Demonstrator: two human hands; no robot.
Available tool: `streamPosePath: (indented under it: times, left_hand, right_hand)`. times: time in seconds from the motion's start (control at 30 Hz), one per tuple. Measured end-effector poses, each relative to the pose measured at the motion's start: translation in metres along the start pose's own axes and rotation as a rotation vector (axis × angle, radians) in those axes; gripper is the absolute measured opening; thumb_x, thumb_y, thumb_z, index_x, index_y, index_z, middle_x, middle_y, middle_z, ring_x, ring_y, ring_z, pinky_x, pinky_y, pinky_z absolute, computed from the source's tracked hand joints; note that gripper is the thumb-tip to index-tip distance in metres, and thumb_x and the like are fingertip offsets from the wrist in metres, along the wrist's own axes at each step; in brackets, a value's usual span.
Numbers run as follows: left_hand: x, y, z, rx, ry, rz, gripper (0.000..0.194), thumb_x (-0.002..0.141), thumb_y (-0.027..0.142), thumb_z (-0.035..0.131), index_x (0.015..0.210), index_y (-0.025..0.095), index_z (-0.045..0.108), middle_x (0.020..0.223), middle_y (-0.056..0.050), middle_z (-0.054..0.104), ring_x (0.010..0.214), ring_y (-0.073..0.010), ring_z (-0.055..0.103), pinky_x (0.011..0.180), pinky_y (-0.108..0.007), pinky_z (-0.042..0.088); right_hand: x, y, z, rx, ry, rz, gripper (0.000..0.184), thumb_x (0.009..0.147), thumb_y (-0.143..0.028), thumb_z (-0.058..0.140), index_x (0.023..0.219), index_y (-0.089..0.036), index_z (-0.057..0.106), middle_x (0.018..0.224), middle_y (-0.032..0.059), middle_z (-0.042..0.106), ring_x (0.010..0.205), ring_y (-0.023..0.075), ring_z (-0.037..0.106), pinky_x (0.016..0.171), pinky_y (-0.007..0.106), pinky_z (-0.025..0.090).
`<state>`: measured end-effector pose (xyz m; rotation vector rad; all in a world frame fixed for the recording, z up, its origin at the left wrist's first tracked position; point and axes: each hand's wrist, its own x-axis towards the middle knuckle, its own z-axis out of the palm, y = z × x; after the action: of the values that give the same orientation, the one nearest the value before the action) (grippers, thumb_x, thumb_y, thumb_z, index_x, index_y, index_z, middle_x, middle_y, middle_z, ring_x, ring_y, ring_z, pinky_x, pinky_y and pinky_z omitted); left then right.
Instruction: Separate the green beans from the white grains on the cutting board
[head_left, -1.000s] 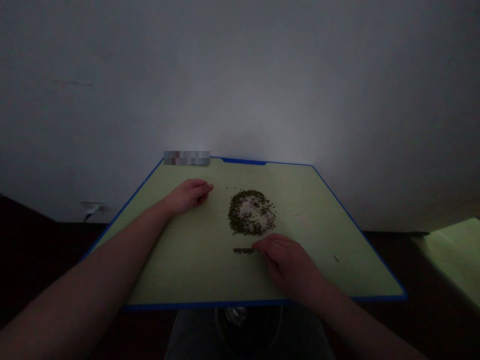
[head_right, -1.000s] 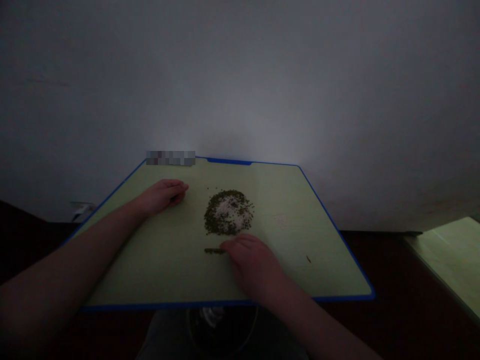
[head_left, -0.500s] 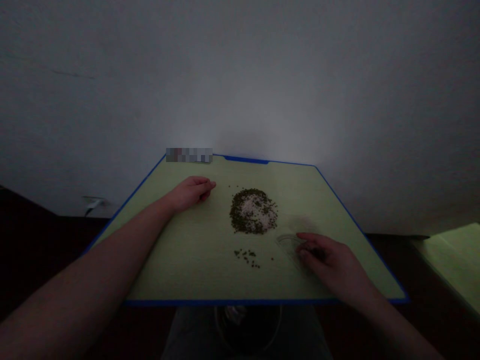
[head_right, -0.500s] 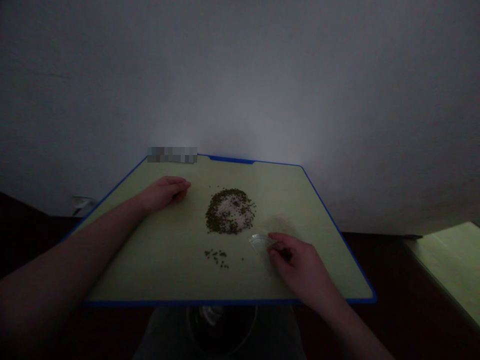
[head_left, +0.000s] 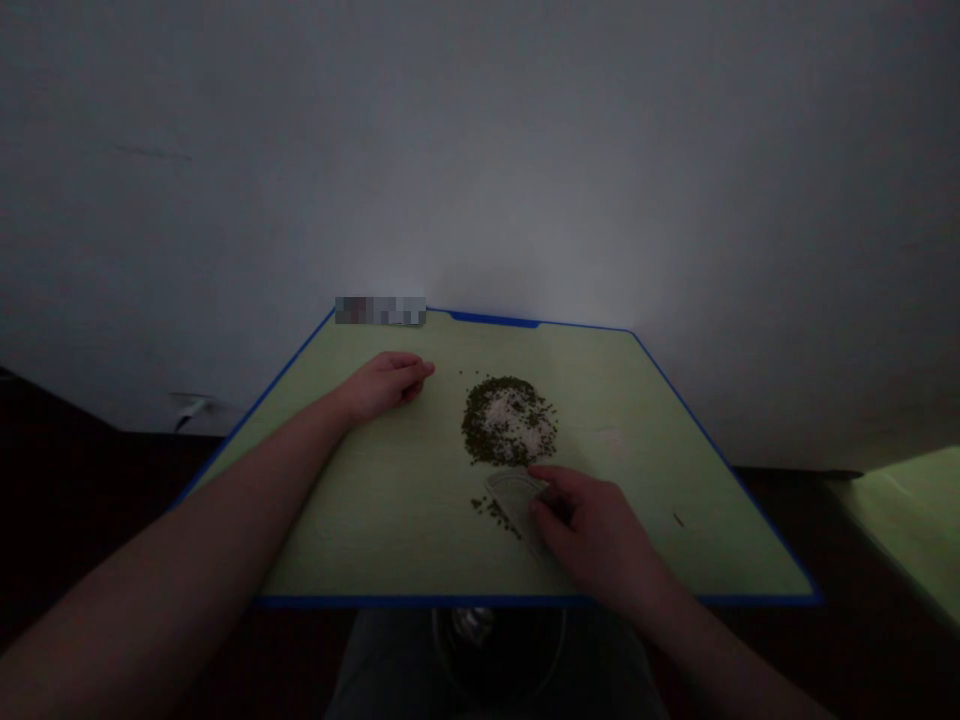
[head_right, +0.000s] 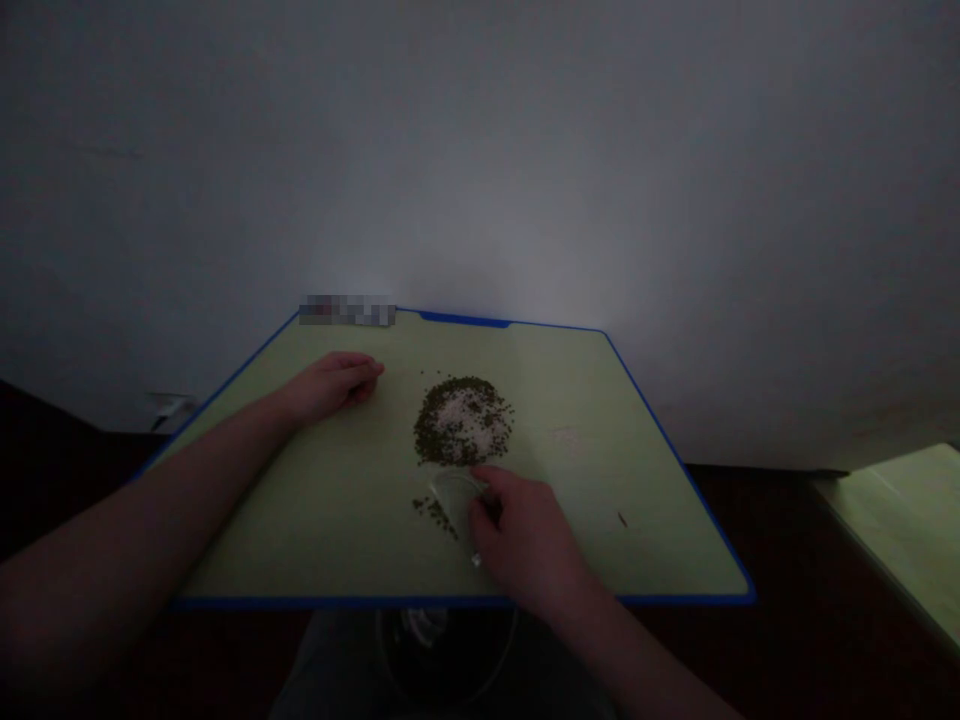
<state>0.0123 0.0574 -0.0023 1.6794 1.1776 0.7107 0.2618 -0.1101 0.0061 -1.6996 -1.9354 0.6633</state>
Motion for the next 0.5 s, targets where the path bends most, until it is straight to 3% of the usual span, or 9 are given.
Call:
streamPosePath:
  times: [0.13, 0.3, 0.5]
  left_hand:
    - [0.0, -0.001, 0.0, -0.034, 0.0, 0.007, 0.037, 0.074, 0.047, 0.049, 0.053, 0.018, 0.044, 0.047, 0.004, 0.041, 0.04, -0.0071, 0.033, 0.041, -0.023, 0.026]
    - [-0.003, 0.007, 0.001, -0.03, -0.008, -0.017, 0.037, 0.075, 0.045, 0.049, 0.052, 0.017, 0.043, 0.045, 0.004, 0.04, 0.039, -0.0069, 0.033, 0.041, -0.023, 0.025]
    - [-0.003, 0.007, 0.001, -0.009, -0.001, -0.008, 0.037, 0.075, 0.046, 0.047, 0.052, 0.018, 0.043, 0.046, 0.004, 0.04, 0.04, -0.0075, 0.033, 0.042, -0.023, 0.026]
  right_hand:
    - [0.005, -0.006, -0.004, -0.02, -0.04, -0.067, 0.033, 0.078, -0.017, 0.05, 0.109, -0.02, 0.06, 0.072, 0.0017, 0.069, 0.06, 0.0147, 0.062, 0.058, 0.026, 0.047]
    - [0.034, -0.022, -0.015, -0.051, -0.066, -0.372, 0.03, 0.081, -0.013, 0.047, 0.106, -0.024, 0.062, 0.099, 0.0012, 0.067, 0.088, 0.0152, 0.061, 0.077, 0.028, 0.045]
    - [0.078, -0.052, -0.002, -0.104, -0.401, -0.708, 0.028, 0.082, -0.012, 0.048, 0.102, -0.025, 0.065, 0.092, -0.001, 0.069, 0.084, 0.012, 0.061, 0.076, 0.024, 0.042]
